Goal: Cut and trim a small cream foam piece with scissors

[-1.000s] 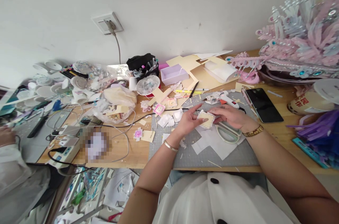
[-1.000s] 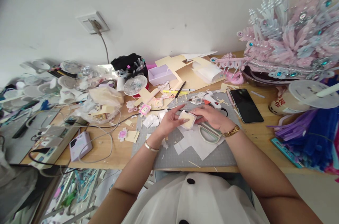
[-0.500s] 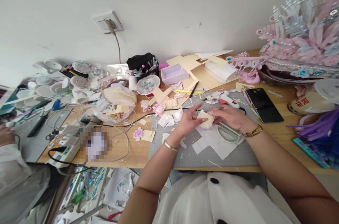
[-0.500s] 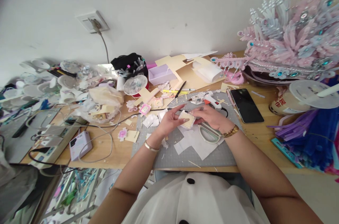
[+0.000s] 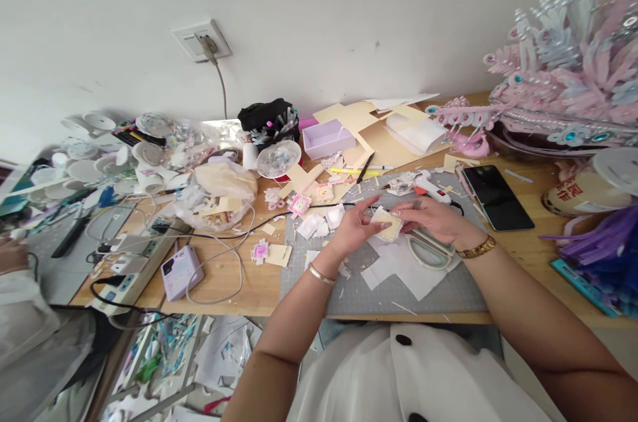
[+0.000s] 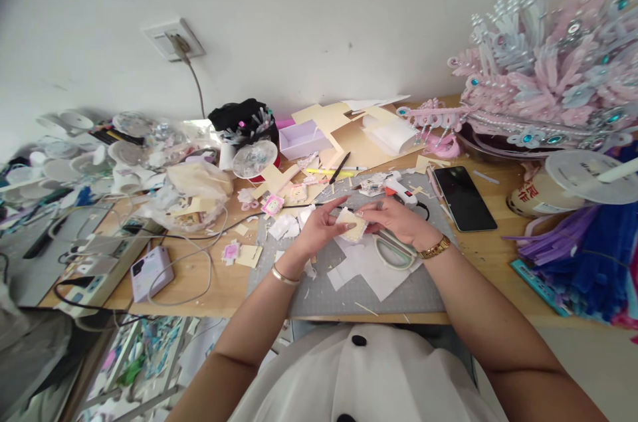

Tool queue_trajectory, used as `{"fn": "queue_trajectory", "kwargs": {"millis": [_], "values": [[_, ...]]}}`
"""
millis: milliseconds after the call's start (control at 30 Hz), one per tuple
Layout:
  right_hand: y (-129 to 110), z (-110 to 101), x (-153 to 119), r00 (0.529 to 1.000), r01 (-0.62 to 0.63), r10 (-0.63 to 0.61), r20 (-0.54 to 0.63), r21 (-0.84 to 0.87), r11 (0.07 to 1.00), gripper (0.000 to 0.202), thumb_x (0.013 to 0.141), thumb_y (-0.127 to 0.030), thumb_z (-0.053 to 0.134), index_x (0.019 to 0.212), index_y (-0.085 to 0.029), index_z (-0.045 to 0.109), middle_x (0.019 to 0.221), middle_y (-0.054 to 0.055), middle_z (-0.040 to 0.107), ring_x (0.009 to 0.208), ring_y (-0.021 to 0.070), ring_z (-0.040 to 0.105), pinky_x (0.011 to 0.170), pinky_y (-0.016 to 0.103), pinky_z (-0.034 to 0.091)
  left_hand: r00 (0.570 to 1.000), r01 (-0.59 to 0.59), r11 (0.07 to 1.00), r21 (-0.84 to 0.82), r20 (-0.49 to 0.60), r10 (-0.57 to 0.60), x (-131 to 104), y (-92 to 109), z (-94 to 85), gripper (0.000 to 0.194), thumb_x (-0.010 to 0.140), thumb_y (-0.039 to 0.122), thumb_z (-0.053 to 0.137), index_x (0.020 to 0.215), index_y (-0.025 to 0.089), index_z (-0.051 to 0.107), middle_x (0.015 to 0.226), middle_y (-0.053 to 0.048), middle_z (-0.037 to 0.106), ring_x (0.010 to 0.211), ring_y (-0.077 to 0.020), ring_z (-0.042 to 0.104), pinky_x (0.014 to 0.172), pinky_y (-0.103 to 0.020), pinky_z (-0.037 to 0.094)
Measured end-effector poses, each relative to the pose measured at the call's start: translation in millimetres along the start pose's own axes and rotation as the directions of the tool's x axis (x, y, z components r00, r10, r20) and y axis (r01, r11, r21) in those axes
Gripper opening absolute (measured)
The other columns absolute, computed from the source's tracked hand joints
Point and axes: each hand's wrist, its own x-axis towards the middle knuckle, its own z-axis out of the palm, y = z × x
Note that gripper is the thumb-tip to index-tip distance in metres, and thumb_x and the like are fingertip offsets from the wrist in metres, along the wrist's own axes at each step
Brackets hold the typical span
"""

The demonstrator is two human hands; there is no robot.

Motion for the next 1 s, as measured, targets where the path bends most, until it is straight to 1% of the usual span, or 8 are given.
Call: {"fn": "queue_trajectory", "kwargs": {"millis": [167,267,333,467,533,733,900,1000], "values": [[0.9,1.4,0.1,0.999,0.012,-0.014,-0.03,-0.043,0.999,0.038,0.061,-0.052,0.09,0.083,-0.022,0.082,0.08,0.006,0.079,0.07,0.0211,0.069,0.069,0.036,0.06,1.0,-0.004,1.0,0.0,0.001,0.004,-1.5,3.0,-0.3,0.097,0.072,0.051,0.081,0.152,0.009,0.045,0.05,0.011,0.034,0.052,-0.0087,0.021,0.055,-0.027,0.014],[0.9,2.4,-0.2,0.999,0.016,-0.019,-0.042,-0.061,0.998,0.039,0.061,-0.051,0.09,0.084,-0.02,0.082,0.077,0.005,0.077,0.066,0.0197,0.067,0.069,0.036,0.059,1.0,-0.007,1.0,0.003,-0.002,0.007,-2.3,4.2,-0.4,0.098,0.072,0.053,0.081,0.152,0.01,0.046,0.05,0.011,0.031,0.052,-0.0087,0.02,0.055,-0.027,0.013],[0.4,2.4,-0.7,0.999,0.019,-0.021,-0.038,-0.062,0.998,0.038,0.063,-0.05,0.088,0.085,-0.02,0.082,0.078,0.006,0.077,0.069,0.0207,0.068,0.07,0.037,0.059,1.0,-0.004,1.0,0.001,-0.006,0.004,-2.4,4.0,-0.5,0.098,0.071,0.053,0.082,0.152,0.011,0.046,0.05,0.011,0.031,0.052,-0.0088,0.021,0.056,-0.027,0.014],[-0.8,0.5,-1.2,0.999,0.034,-0.034,-0.017,-0.023,0.999,0.032,0.07,-0.051,0.082,0.085,-0.023,0.083,0.093,0.007,0.079,0.09,0.0263,0.072,0.078,0.039,0.06,1.0,-0.006,1.0,-0.026,-0.012,0.005,-1.7,2.2,-0.6,0.095,0.071,0.05,0.082,0.151,0.011,0.047,0.05,0.01,0.037,0.052,-0.0095,0.026,0.056,-0.026,0.019],[-1.1,-0.6,-0.7,0.999,0.029,-0.029,-0.013,-0.005,1.0,0.031,0.072,-0.051,0.08,0.085,-0.023,0.083,0.096,0.007,0.08,0.094,0.027,0.072,0.079,0.039,0.061,1.0,-0.01,0.999,-0.043,-0.01,0.01,-1.3,1.2,-0.6,0.094,0.072,0.048,0.083,0.151,0.012,0.048,0.05,0.01,0.039,0.052,-0.0097,0.029,0.057,-0.025,0.022],[-0.9,-1.8,0.3,1.0,0.024,-0.024,-0.006,0.01,1.0,0.025,0.069,-0.044,0.084,0.082,-0.023,0.084,0.094,0.006,0.081,0.09,0.0244,0.073,0.072,0.032,0.062,1.0,-0.017,0.998,-0.067,0.002,0.017,0.2,-2.3,-0.6,0.095,0.072,0.047,0.083,0.152,0.012,0.046,0.051,0.01,0.04,0.051,-0.009,0.03,0.055,-0.024,0.024],[0.4,-2.7,-0.4,1.0,0.021,-0.021,0.011,0.001,1.0,0.024,0.07,-0.044,0.084,0.083,-0.025,0.083,0.094,0.006,0.081,0.092,0.0264,0.073,0.077,0.037,0.062,0.999,-0.039,0.998,-0.048,-0.026,0.038,1.0,-4.9,-0.9,0.091,0.072,0.048,0.084,0.15,0.016,0.051,0.052,0.008,0.044,0.052,-0.011,0.038,0.054,-0.024,0.029],[1.2,-3.3,-0.4,1.0,0.018,-0.018,0.0,-0.011,1.0,0.024,0.068,-0.044,0.085,0.082,-0.024,0.083,0.094,0.006,0.08,0.09,0.0255,0.073,0.079,0.038,0.061,0.999,-0.035,0.998,-0.05,-0.022,0.034,0.8,-4.3,-0.9,0.093,0.071,0.048,0.084,0.15,0.015,0.049,0.051,0.008,0.042,0.051,-0.0099,0.033,0.054,-0.024,0.025]]}}
